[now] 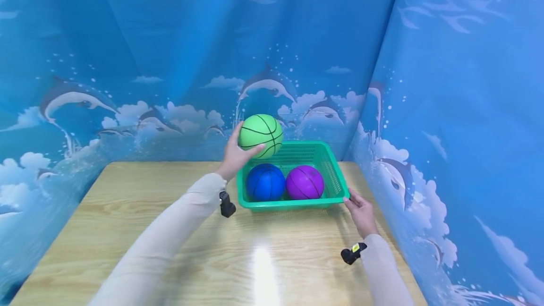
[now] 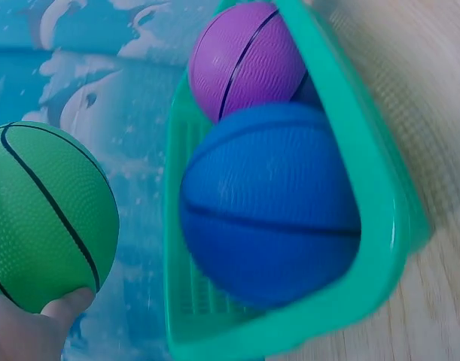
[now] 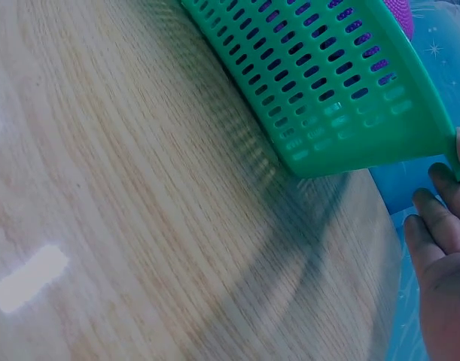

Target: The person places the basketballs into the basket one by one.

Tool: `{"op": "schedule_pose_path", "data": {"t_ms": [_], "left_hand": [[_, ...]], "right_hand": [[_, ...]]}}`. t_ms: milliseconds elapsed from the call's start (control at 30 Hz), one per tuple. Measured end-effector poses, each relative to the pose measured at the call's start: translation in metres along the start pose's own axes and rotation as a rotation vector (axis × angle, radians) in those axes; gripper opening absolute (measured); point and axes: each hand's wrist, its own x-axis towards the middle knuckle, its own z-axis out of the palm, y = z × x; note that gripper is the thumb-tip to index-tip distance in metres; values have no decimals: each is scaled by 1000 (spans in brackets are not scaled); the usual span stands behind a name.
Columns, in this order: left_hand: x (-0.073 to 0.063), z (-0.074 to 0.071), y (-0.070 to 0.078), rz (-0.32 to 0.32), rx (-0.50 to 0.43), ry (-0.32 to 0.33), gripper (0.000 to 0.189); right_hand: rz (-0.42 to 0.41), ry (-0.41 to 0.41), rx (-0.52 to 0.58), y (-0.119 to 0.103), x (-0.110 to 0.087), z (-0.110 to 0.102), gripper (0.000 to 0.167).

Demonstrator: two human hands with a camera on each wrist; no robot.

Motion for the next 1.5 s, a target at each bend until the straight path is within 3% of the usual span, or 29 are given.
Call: {"op": "schedule_pose_path", "data": {"t_ms": [233, 467, 600, 900, 1033, 1200, 1500], "left_hand": [[-5, 34, 4, 96, 50, -47, 98], [-12, 49, -3, 46, 8, -62, 98], [-16, 54, -8, 8, 15, -79, 98], [-20, 64, -6, 47, 123, -184, 102], [-21, 64, -5, 40, 124, -216, 102], [-21, 63, -4, 22, 94, -225, 94], [-29, 62, -9, -20, 179, -324, 79]], "right_hand": [[7, 20, 0, 2, 0, 1, 67], [12, 25, 14, 0, 1, 2, 65], [7, 34, 17, -2, 2, 4, 63], [-5, 21, 47, -1, 1, 4, 62], [-5, 30, 46, 0, 2, 5, 62], [-11, 25, 37, 2, 2, 4, 62], [-11, 18, 22, 4, 2, 4, 64]]}}
